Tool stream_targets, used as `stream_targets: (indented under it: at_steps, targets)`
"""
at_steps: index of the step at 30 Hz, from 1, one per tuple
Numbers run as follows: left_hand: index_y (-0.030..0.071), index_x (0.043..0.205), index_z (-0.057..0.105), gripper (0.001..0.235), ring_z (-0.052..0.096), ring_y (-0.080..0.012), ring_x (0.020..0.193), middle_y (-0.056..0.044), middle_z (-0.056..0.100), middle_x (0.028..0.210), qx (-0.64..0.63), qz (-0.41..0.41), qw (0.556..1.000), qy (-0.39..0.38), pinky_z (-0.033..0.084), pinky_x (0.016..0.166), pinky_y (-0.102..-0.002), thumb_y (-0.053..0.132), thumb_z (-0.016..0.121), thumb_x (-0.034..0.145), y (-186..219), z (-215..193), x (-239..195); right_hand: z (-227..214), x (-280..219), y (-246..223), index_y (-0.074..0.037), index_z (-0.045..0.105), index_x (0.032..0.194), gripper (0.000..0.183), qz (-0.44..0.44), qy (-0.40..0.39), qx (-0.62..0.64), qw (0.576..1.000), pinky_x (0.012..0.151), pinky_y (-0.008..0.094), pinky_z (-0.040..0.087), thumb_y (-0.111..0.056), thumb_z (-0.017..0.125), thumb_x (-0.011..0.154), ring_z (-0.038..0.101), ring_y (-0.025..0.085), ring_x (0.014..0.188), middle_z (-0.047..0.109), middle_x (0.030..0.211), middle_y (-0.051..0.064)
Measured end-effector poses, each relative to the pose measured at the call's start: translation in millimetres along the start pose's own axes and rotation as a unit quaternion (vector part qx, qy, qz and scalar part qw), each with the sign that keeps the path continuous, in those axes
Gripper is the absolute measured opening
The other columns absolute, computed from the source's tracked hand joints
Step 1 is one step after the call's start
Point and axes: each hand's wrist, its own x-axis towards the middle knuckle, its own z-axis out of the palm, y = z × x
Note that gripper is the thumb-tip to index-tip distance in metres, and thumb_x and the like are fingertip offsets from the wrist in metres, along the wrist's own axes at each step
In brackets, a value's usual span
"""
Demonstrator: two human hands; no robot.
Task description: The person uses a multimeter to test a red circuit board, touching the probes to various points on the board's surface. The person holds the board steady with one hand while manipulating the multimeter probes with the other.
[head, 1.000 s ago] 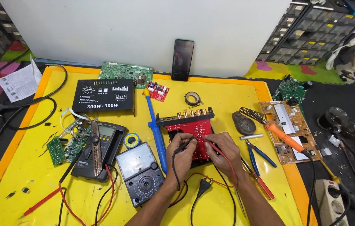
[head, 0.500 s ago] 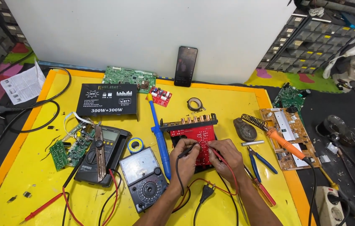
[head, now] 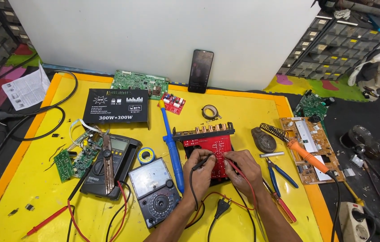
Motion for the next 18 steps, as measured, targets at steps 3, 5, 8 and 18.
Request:
stream_targets:
  at_steps: [3, 5, 8, 18]
  targets:
    - [0.012, 0.097, 0.071, 0.012, 0.064, -0.011, 0.079, -0.002, 0.072, 0.088, 0.0, 0.014, 1.0, 0.0, 0.053, 0.066, -0.026, 0.021, 0.068, 0.09, -2.0, -0.1, 0.5, -2.0, 3.3, -4.6, -0.001, 0.07, 0.113, 0.021, 0.011, 0.001, 0.004, 1.0, 0.083, 0.037, 0.06, -0.006, 0.075, 0.093, 0.071, 0.027, 0.092, 0.076, 0.108, 0.013]
    - [0.012, 0.097, 0.071, 0.012, 0.064, -0.0111, 0.079, -0.002, 0.072, 0.087, 0.002, 0.013, 1.0, 0.0, 0.053, 0.067, -0.027, 0.021, 0.068, 0.09, 1.3, -0.9, 0.1, -1.2, 2.8, -3.3, -0.001, 0.069, 0.113, 0.022, 0.009, -0.003, 0.003, 1.0, 0.083, 0.037, 0.059, -0.007, 0.075, 0.093, 0.072, 0.027, 0.093, 0.076, 0.108, 0.013]
    - [0.012, 0.097, 0.07, 0.012, 0.064, -0.0112, 0.079, -0.002, 0.072, 0.087, 0.006, 0.013, 1.0, -0.003, 0.053, 0.067, -0.027, 0.021, 0.068, 0.09, 0.7, -1.0, -0.2, -0.7, 1.4, -2.9, -0.001, 0.069, 0.114, 0.023, 0.012, -0.005, 0.001, 1.0, 0.083, 0.037, 0.059, -0.008, 0.076, 0.093, 0.072, 0.027, 0.093, 0.076, 0.108, 0.013]
    - [0.006, 0.1, 0.074, 0.017, 0.06, -0.0186, 0.063, -0.011, 0.07, 0.069, 0.003, -0.002, 1.0, 0.002, 0.049, 0.062, -0.034, 0.017, 0.07, 0.088, 9.4, -2.0, -3.1, -0.6, 15.6, -18.3, -0.002, 0.077, 0.102, 0.012, 0.071, 0.062, 0.07, 0.993, 0.074, 0.041, 0.06, -0.004, 0.076, 0.091, 0.074, 0.033, 0.085, 0.078, 0.095, 0.012]
